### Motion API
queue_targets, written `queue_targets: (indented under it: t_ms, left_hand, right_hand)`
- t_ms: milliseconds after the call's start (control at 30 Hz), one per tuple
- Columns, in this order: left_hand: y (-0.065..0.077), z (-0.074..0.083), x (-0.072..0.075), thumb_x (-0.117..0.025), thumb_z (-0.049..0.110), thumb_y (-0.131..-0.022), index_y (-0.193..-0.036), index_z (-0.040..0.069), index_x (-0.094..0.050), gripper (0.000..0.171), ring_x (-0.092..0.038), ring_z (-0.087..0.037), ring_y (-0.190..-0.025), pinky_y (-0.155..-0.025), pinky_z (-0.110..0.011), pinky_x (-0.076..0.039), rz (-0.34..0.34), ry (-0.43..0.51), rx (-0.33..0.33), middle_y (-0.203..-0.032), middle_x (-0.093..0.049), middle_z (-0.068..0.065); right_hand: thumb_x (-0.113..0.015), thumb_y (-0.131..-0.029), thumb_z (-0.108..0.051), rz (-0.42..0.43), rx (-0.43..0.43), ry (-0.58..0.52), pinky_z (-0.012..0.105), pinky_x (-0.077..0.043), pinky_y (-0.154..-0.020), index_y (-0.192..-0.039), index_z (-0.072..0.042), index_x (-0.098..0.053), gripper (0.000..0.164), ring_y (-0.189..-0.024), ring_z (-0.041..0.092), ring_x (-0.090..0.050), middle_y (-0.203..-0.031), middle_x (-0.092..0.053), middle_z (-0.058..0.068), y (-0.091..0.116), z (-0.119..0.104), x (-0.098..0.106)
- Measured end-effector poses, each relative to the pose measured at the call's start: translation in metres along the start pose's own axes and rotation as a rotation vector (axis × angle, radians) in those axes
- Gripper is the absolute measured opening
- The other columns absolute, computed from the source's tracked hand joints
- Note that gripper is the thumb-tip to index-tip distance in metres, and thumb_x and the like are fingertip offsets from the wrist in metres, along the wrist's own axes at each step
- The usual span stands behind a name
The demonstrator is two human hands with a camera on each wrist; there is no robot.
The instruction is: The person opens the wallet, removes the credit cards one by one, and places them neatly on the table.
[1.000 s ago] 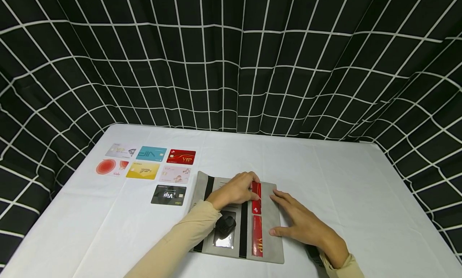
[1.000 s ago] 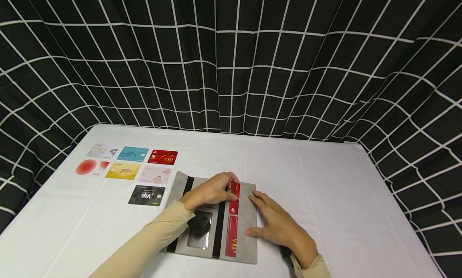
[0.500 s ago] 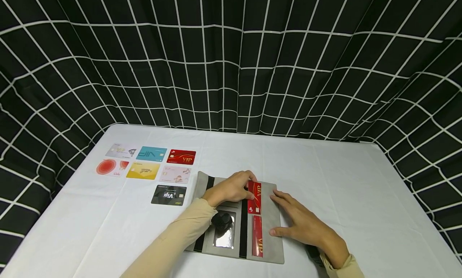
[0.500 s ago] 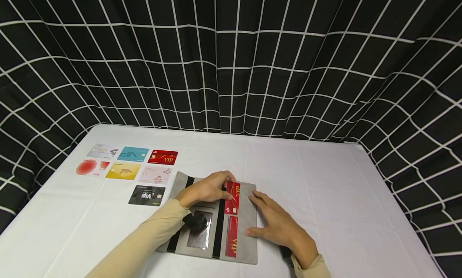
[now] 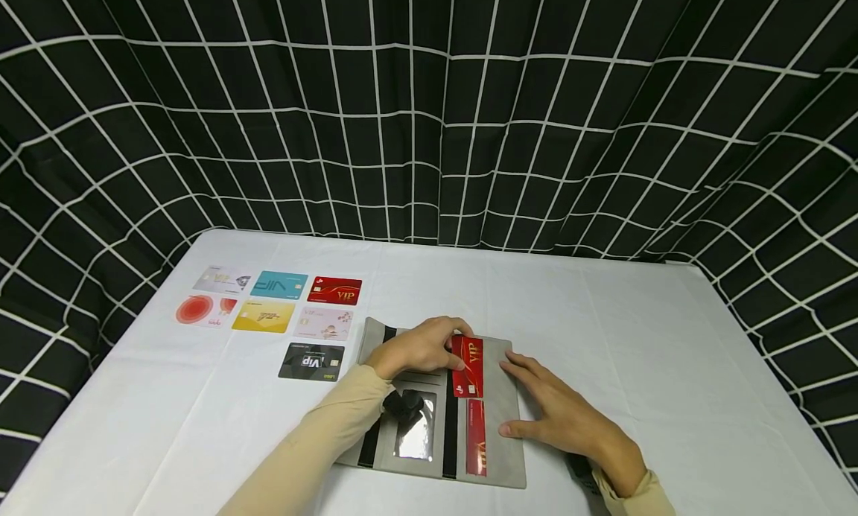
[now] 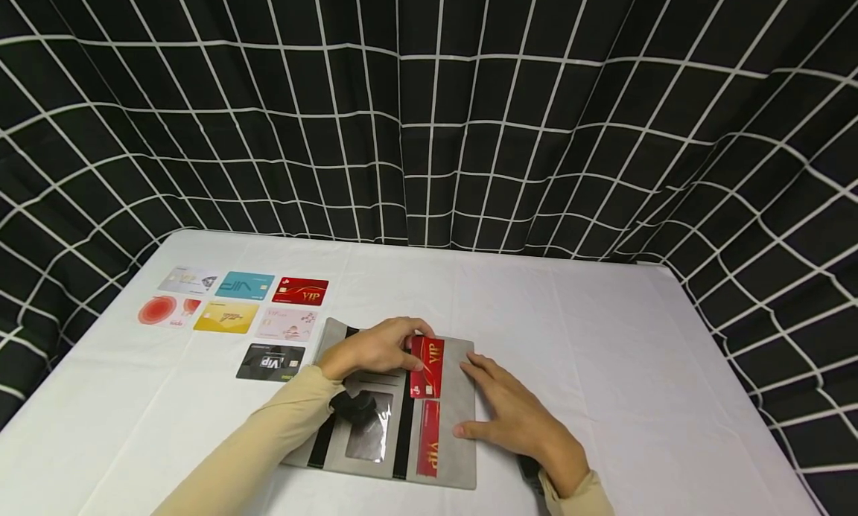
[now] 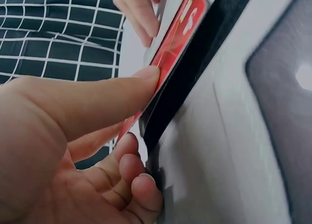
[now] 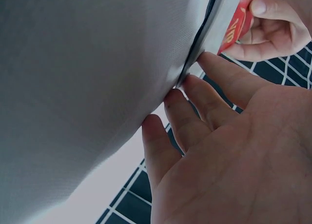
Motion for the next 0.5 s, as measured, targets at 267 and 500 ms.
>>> queue_targets:
  t_ms: [267,500]
  left_hand:
    - [0.006,-0.006,0.006,-0.08,0.012,-0.081,-0.116,0.006,-0.06,0.042,-0.053,-0.013,-0.079,-0.072,-0.026,-0.044,0.03,-0.008,-0.009,-0.087,-0.06,-0.004]
    - [0.012,-0.007,0.008,-0.083,0.013,-0.079,-0.109,0.005,-0.058,0.04,-0.053,-0.014,-0.082,-0.077,-0.028,-0.045,0.054,-0.021,-0.023,-0.093,-0.064,-0.005]
  right_hand:
    - [-0.08,-0.075,-0.054,0.003,0.003,0.002,0.061,-0.041,-0.104,-0.146,-0.005,-0.046,0.092,-0.138,0.042,-0.042,-0.153,-0.04,0.017,0.0,-0.001,0.001]
    - [-0.08,-0.076,-0.054,0.005,0.009,0.003,0.061,-0.041,-0.104,-0.146,-0.005,-0.046,0.092,-0.138,0.042,-0.043,-0.153,-0.04,0.017,0.001,-0.002,0.0]
Point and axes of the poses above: each hand's wrist, its own y-axis away from the middle knuckle, its own x-axis out of the back of the hand, z = x × y, the point moved 4 cm from there along -y, towards the middle knuckle
